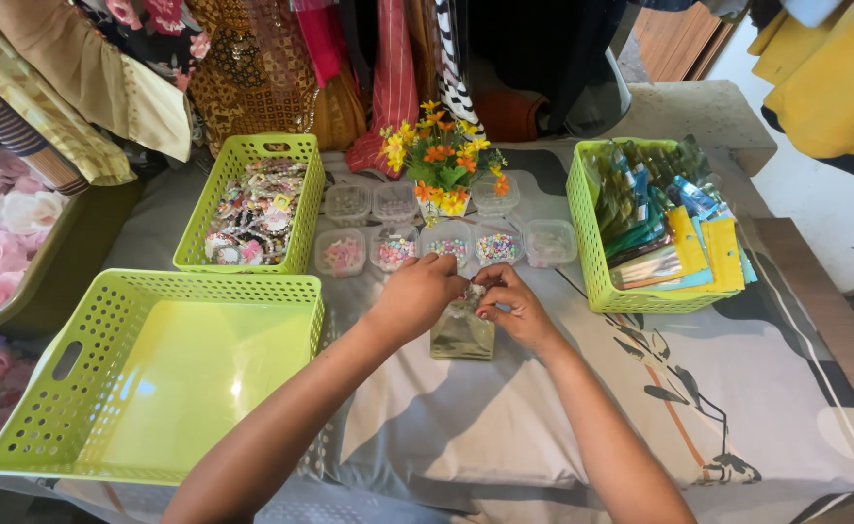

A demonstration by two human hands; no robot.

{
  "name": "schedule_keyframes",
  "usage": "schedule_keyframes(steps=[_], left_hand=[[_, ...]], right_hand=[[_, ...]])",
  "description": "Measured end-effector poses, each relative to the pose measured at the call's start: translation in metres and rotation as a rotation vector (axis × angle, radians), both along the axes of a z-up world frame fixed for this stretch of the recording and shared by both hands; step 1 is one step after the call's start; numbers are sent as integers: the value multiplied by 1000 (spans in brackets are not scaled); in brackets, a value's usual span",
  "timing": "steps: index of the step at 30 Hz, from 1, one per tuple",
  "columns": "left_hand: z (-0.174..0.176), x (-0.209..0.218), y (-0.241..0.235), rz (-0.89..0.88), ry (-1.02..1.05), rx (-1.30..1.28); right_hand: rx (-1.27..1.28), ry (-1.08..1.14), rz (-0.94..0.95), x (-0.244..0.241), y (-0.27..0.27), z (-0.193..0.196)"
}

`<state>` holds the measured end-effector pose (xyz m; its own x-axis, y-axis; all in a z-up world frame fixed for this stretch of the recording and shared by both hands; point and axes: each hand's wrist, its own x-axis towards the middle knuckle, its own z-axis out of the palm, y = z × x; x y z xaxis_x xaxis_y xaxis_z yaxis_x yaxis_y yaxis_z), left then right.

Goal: Packing small colorful beads, charms, and accessories into decorative bags at a gift shop station.

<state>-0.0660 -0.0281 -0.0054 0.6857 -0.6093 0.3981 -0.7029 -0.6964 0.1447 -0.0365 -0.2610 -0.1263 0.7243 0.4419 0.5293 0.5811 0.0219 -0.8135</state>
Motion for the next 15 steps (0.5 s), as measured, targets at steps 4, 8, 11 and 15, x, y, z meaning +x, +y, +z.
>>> schedule_keyframes(steps=[4, 8, 11, 15], left_hand=[[3, -1, 3, -56, -52, -136], [14, -8, 5, -126, -61, -28], [5, -9, 3, -96, -76, -42], [-15, -4, 4, -50, 10, -6]], right_hand=[[-6, -20, -11, 0, 1, 4], [20, -29, 1, -3, 4, 5], [12, 8, 12, -3, 6, -1], [50, 81, -12, -2, 6, -5]])
